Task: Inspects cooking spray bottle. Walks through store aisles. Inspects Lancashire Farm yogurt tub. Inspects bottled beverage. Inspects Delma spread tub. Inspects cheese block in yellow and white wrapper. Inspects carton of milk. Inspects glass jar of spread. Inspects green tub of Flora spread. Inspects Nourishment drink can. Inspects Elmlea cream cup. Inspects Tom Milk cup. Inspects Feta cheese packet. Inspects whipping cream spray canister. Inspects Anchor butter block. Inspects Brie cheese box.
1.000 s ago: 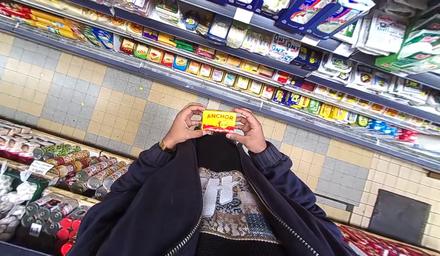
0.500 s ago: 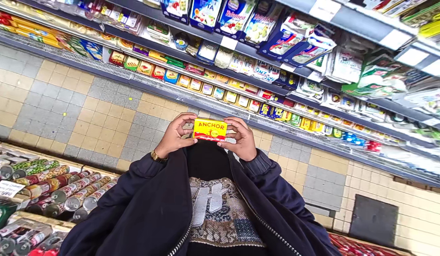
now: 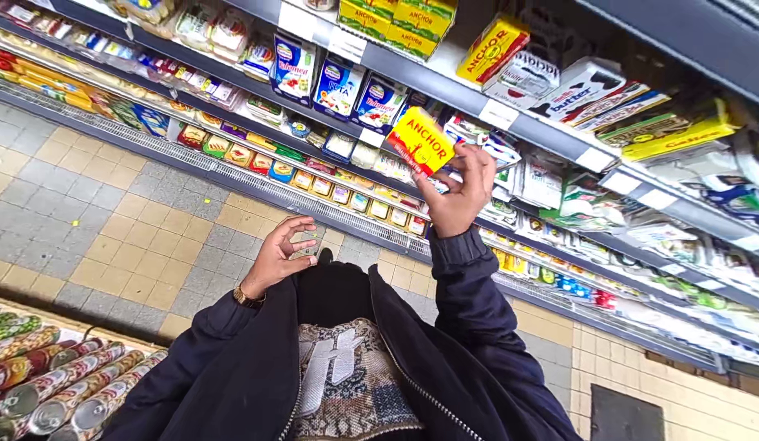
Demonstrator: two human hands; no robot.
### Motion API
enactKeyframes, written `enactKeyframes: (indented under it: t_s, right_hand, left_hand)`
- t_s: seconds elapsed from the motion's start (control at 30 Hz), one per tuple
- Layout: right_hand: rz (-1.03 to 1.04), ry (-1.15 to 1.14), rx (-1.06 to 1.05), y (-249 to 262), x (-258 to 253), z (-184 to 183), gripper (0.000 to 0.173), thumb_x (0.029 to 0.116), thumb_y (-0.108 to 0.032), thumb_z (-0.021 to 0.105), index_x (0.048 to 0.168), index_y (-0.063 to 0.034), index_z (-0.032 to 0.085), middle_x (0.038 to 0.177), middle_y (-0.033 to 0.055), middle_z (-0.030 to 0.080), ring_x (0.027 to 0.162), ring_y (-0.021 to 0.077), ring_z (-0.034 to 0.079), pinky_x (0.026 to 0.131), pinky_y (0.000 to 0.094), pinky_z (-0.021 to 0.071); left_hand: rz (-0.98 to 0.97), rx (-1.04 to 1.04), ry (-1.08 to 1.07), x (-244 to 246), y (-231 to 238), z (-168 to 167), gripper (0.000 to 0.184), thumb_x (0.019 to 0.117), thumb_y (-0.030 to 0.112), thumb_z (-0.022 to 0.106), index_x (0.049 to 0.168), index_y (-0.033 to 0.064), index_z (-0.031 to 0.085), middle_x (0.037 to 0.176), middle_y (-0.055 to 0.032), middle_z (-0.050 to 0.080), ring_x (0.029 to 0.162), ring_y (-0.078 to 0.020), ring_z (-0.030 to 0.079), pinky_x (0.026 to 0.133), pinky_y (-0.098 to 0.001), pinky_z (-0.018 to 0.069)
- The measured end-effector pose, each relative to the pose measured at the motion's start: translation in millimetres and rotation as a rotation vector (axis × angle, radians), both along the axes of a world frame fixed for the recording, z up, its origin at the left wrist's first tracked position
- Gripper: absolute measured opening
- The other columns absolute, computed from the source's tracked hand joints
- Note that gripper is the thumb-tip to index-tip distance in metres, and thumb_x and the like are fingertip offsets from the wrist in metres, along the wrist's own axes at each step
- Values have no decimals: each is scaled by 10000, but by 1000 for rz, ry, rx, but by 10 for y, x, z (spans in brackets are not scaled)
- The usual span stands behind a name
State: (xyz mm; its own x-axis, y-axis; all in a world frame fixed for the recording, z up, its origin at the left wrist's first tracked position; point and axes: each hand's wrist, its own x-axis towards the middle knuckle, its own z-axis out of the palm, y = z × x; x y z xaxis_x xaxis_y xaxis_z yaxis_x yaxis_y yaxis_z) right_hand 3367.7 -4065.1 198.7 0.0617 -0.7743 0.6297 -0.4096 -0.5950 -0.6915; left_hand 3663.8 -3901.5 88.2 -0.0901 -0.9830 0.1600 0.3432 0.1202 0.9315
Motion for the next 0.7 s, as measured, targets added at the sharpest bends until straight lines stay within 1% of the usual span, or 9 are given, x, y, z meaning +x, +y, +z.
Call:
enactKeyframes:
  t_s: [0.07, 0.13, 0.2, 0.27, 0.33, 0.43, 0.57, 0.63, 0.7]
  right_hand:
    - [-75, 77, -102, -301, -20, 105, 644, 778, -184, 896, 1332, -4, 622, 1364, 228, 489, 1119, 248, 648, 806, 334, 645]
    - [-156, 129, -176, -608, -15, 184, 599, 790, -167, 873, 1310, 10, 635, 1343, 251, 501, 1151, 283, 640, 796, 342, 648]
    - [-206, 152, -220, -888, 19, 250, 563, 803, -125, 838, 1305, 25, 632, 1329, 265, 500, 1150, 300, 626, 793, 332, 633]
    - [-276, 222, -236, -1101, 54, 300, 538, 825, -124, 816, 1313, 11, 634, 1322, 275, 511, 1125, 314, 626, 800, 333, 615]
    - [-369, 317, -247, -1269, 110, 336, 527, 842, -139, 793, 1331, -15, 641, 1335, 296, 530, 1121, 358, 627, 844, 380, 583]
    - [-417, 420, -269, -1494, 168, 325, 478, 893, -126, 725, 1351, -28, 631, 1331, 321, 538, 1167, 432, 592, 906, 451, 547]
    - [-443, 489, -237, -1731, 240, 235, 448, 951, -144, 677, 1391, -81, 614, 1343, 294, 550, 1193, 441, 585, 893, 464, 556]
    - [-445, 524, -230, -1803, 274, 205, 436, 978, -147, 642, 1406, -78, 604, 1351, 306, 546, 1224, 466, 563, 940, 484, 535]
    - [-451, 547, -233, -1854, 310, 189, 435, 979, -140, 635, 1409, -81, 609, 1348, 312, 546, 1209, 473, 570, 917, 485, 541]
  left_hand:
    - [17, 4, 7, 12, -7, -3, 735, 776, 49, 835, 1425, 16, 492, 1479, -185, 483, 1335, -381, 529, 1020, -544, 554]
    - [49, 10, 5, 9, -1, -4, 722, 775, 66, 841, 1418, 36, 512, 1467, -173, 496, 1325, -373, 536, 1009, -544, 560]
    - [79, 10, -7, 3, 12, 6, 714, 786, 95, 842, 1419, 41, 516, 1465, -169, 501, 1322, -368, 540, 1009, -533, 562]
    - [109, 27, -6, -6, 46, 11, 705, 793, 105, 844, 1417, 45, 521, 1466, -170, 506, 1327, -370, 538, 1013, -530, 561]
    - [140, 48, -7, -9, 77, 23, 699, 788, 97, 840, 1411, 52, 527, 1459, -169, 515, 1323, -368, 543, 1004, -526, 566]
    - [186, 53, -6, -21, 114, 29, 673, 794, 103, 841, 1398, 58, 548, 1451, -163, 524, 1318, -359, 550, 1005, -525, 567]
    - [242, 64, -20, -50, 211, -17, 639, 799, 126, 840, 1375, 60, 572, 1440, -171, 530, 1308, -371, 554, 995, -530, 572]
    - [267, 90, -28, -62, 280, -10, 637, 800, 148, 846, 1372, 71, 578, 1435, -169, 539, 1306, -371, 558, 996, -528, 573]
    - [290, 110, -42, -56, 340, 5, 627, 798, 153, 850, 1365, 84, 590, 1432, -158, 543, 1304, -365, 562, 997, -521, 575]
